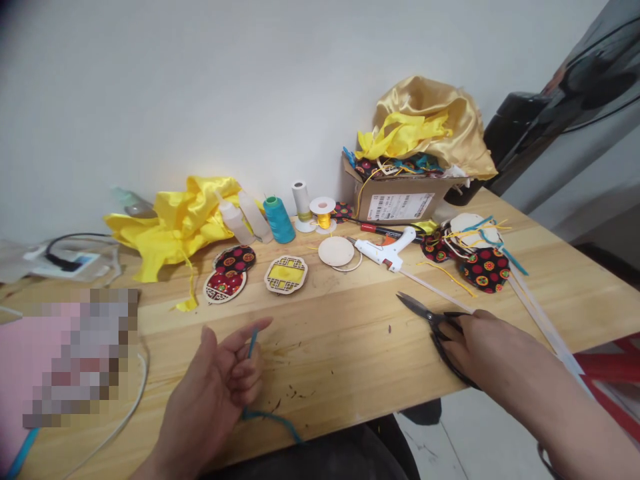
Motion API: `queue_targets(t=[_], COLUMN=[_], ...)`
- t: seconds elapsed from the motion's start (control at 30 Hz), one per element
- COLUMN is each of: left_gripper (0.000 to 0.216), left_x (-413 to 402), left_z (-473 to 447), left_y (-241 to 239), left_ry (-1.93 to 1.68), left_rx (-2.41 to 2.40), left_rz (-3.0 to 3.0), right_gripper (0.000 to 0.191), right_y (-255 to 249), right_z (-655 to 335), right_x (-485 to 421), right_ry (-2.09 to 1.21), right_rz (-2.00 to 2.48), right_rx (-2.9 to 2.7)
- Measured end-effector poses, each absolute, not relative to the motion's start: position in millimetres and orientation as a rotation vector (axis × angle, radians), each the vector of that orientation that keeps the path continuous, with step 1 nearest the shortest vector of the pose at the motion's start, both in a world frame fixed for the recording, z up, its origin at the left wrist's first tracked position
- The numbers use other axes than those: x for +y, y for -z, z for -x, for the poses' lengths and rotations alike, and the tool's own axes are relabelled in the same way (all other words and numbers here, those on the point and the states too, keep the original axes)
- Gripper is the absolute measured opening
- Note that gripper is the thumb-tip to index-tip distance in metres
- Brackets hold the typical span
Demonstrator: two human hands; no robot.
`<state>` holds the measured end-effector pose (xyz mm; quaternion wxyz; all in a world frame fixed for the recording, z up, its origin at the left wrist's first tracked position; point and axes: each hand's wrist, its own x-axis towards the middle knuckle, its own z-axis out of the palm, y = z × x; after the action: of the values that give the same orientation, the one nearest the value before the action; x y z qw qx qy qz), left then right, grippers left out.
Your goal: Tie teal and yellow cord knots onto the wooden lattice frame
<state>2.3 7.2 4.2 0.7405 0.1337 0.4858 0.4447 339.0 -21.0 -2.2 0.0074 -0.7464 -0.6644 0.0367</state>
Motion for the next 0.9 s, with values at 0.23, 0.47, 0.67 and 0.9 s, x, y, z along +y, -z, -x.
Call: queue_targets(t=[0.23, 0.47, 0.67, 0.9], left_gripper=[0.064, 0.067, 0.068, 0.074], left_x=[4, -3, -6, -4], left_z=[-7, -8, -9, -9], left_y=[-13, -13, -12, -9], left_ry=[-1.000, -0.989, -0.930, -0.888], left_rx=[1.057, 1.056, 1.021, 1.035], left_rz=[-0.318, -0.370, -0.422, -0.345], right_gripper=[0.022, 0.027, 0.019, 0.013], right_y=[-19, 1, 1, 3], right_z=[-215, -140, -132, -137], right_x=[-2, 11, 7, 8], right_ry=[-1.045, -1.787, -2.084, -1.891], right_rz=[1.596, 1.107, 0.781, 1.037], right_rx=[-1.647, -1.091, -0.886, -1.012])
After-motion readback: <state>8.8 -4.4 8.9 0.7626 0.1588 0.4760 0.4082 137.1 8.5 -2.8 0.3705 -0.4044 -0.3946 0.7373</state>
